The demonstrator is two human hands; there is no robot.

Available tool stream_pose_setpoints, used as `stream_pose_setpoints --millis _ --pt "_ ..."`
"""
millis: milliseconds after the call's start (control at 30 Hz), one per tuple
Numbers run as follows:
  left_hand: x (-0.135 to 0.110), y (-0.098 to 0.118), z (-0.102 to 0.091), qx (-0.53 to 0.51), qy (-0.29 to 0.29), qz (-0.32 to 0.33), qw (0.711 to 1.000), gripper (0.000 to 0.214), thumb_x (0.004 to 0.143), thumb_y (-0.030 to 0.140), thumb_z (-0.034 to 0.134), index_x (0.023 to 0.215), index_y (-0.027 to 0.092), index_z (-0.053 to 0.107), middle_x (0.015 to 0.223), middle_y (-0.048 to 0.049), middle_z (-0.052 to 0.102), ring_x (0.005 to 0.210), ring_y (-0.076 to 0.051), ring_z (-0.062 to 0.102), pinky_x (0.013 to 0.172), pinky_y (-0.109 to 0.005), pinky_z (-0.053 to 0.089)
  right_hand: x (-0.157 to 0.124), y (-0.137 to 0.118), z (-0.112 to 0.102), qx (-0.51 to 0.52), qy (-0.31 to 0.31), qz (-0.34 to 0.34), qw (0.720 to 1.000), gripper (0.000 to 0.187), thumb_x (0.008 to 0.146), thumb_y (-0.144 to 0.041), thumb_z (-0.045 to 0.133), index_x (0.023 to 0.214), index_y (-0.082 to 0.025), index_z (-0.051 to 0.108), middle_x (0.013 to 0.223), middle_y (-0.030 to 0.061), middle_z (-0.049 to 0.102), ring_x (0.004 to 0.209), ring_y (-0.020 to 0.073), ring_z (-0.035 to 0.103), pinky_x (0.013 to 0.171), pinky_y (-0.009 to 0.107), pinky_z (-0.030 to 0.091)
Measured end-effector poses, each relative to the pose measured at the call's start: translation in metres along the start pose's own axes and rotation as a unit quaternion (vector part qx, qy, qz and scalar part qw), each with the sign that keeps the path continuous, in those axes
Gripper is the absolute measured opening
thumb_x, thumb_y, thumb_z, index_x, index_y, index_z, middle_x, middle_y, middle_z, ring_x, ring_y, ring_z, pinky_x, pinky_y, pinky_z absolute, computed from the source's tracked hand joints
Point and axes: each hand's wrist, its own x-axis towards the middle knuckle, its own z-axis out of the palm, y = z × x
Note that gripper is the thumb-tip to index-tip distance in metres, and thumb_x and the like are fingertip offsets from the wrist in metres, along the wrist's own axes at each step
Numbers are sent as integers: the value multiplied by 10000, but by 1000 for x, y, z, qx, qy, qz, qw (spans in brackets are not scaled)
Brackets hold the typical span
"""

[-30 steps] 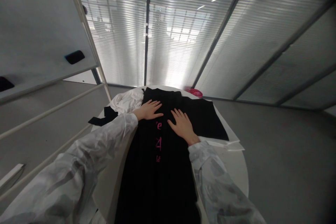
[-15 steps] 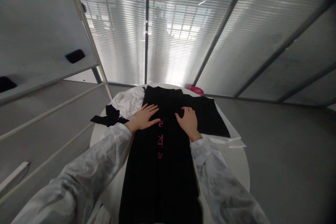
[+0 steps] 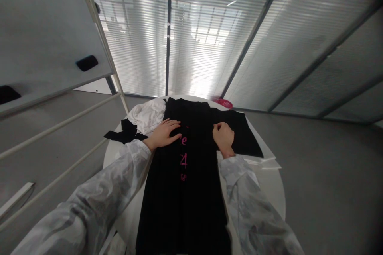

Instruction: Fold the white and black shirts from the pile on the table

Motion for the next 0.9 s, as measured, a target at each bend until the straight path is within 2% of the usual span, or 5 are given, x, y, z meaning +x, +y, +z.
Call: stream_pose_setpoints --millis 200,333,467,600,900 --pt "1 0 1 23 -2 16 1000 576 1105 621 579 1535 254 687 1645 -101 657 1588 -280 556 1437 -521 253 -2 6 -9 -18 -34 -32 999 236 1023 -333 557 1017 -191 745 1093 177 791 1067 368 721 975 491 510" --pt "1 1 2 42 -17 1 999 718 1098 687 547 1668 251 576 1709 -122 593 1630 -312 504 1437 -529 227 -9 -9 -10 3 8 -113 994 451 1049 -410 565 1366 -125 712 1439 222 732 1353 398 651 1171 537 475" --pt "1 -1 4 55 -30 -10 998 793 1098 733 506 1735 260 497 1782 -114 504 1684 -318 430 1452 -514 164 -19 -18 0 6 -106 -264 959 662 1126 -535 483 1665 -155 546 1763 175 509 1666 365 409 1364 588 304" --pt "-3 -4 3 66 -41 4 997 843 1098 760 486 1770 253 441 1830 -122 419 1725 -325 356 1459 -527 95 -25 -15 5 -22 -180 -280 943 719 1146 -606 443 1730 -188 492 1814 155 434 1718 362 337 1389 633 262" --pt "-57 23 -14 -15 -143 124 982 917 1082 742 556 1847 361 225 1890 -68 253 1759 -328 263 1466 -565 100 -88 1 -45 36 -218 -371 902 680 1162 -542 511 1784 -285 417 1864 92 333 1740 337 294 1423 648 212"
